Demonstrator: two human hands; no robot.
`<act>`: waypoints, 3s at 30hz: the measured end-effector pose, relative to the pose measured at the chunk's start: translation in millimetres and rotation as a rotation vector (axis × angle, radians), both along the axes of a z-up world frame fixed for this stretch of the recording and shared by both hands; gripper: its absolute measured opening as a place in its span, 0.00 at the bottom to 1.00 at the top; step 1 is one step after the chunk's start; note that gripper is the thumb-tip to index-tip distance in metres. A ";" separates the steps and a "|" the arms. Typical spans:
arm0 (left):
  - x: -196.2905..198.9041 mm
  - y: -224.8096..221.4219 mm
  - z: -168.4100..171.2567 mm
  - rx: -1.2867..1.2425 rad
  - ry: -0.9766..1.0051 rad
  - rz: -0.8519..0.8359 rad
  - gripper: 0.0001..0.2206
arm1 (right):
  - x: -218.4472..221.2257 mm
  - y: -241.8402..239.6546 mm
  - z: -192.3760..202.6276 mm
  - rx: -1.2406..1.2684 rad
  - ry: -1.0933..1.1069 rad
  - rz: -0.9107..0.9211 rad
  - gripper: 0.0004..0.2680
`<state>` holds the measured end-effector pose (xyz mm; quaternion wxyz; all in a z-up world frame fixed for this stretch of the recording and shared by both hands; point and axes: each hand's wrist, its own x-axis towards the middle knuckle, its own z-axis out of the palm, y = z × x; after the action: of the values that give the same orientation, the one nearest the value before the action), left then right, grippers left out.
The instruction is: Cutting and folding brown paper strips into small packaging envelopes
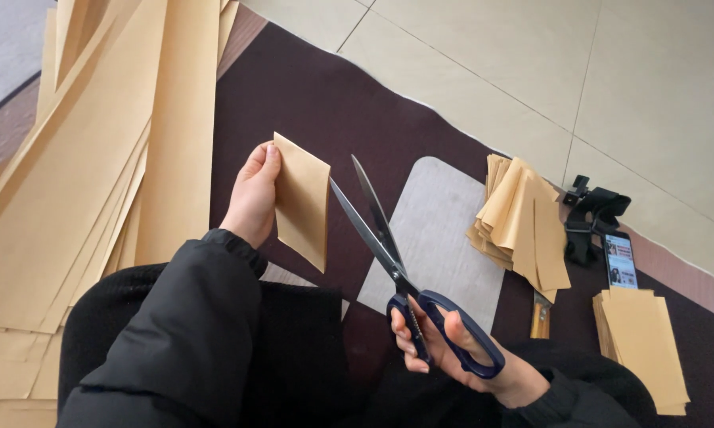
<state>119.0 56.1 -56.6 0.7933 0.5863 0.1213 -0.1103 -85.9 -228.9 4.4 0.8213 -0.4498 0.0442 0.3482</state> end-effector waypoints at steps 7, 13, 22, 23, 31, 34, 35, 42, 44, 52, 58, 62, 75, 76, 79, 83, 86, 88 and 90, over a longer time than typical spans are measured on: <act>-7.7 -8.6 4.7 0.232 -0.130 -0.158 0.17 | 0.8 2.7 1.8 0.002 -0.014 0.012 0.31; -21.3 -28.9 -3.4 0.348 -0.300 -0.387 0.14 | 3.3 9.2 4.1 -0.003 -0.076 -0.013 0.31; -27.5 -31.3 2.1 0.340 -0.334 -0.355 0.12 | -0.6 8.4 -1.4 -0.068 0.039 -0.095 0.31; -27.0 -31.0 1.5 0.340 -0.334 -0.355 0.12 | -0.7 8.6 -2.2 -0.068 0.039 -0.095 0.31; -26.2 -28.2 5.2 0.369 -0.387 -0.308 0.13 | 3.7 17.1 11.2 -0.372 0.178 -0.150 0.30; -26.9 -27.6 6.9 0.349 -0.386 -0.292 0.12 | 2.3 19.6 13.0 -0.373 0.162 -0.171 0.29; -26.7 -27.4 6.7 0.349 -0.387 -0.292 0.12 | 1.3 18.1 10.5 -0.373 0.161 -0.172 0.29; -29.8 -30.7 7.0 0.414 -0.375 -0.354 0.11 | 2.1 18.8 11.2 -0.349 0.159 -0.188 0.26; -29.4 -31.4 5.4 0.411 -0.378 -0.360 0.11 | 3.0 18.9 11.4 -0.389 0.170 -0.183 0.26; -30.2 -25.2 7.8 0.385 -0.276 -0.078 0.12 | 40.4 -4.3 -29.3 -1.165 -0.131 -0.267 0.15; -33.2 -32.2 2.3 0.301 -0.065 0.043 0.15 | 41.4 -22.6 -68.3 -1.552 -0.348 0.170 0.16; -46.4 -38.5 -11.9 0.268 0.014 0.028 0.16 | 42.6 -3.9 -72.4 -1.329 -0.522 -0.051 0.14; -79.3 -62.7 51.1 0.146 0.392 -0.274 0.21 | 76.3 -94.1 -48.2 -1.200 -0.300 -0.657 0.06; -80.1 -63.9 52.1 0.180 0.433 -0.292 0.21 | 85.9 -127.7 -56.8 -1.255 -0.310 -0.828 0.05; -77.6 -67.6 43.5 0.317 0.438 -0.362 0.20 | 85.9 -233.8 -68.5 -1.532 -0.385 -0.982 0.09; -69.5 -72.2 9.1 0.409 0.420 -0.374 0.19 | 61.5 -308.2 -115.1 -1.504 -0.182 -0.978 0.05; -67.2 -70.9 -43.6 0.402 0.342 -0.380 0.19 | 60.4 -320.5 -158.2 -1.576 -0.018 -0.813 0.09; -65.8 -78.0 -74.8 0.495 0.250 -0.387 0.17 | 73.3 -329.1 -194.7 -1.893 0.239 -0.461 0.30; -77.1 -111.3 -76.8 0.463 0.221 -0.375 0.17 | 79.6 -297.4 -177.6 -1.912 0.126 -0.446 0.26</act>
<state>41.9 -55.2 -133.4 0.5868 0.7479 0.1184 -0.2870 -6.3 -526.3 -173.2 0.1542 -0.8868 0.4350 0.0261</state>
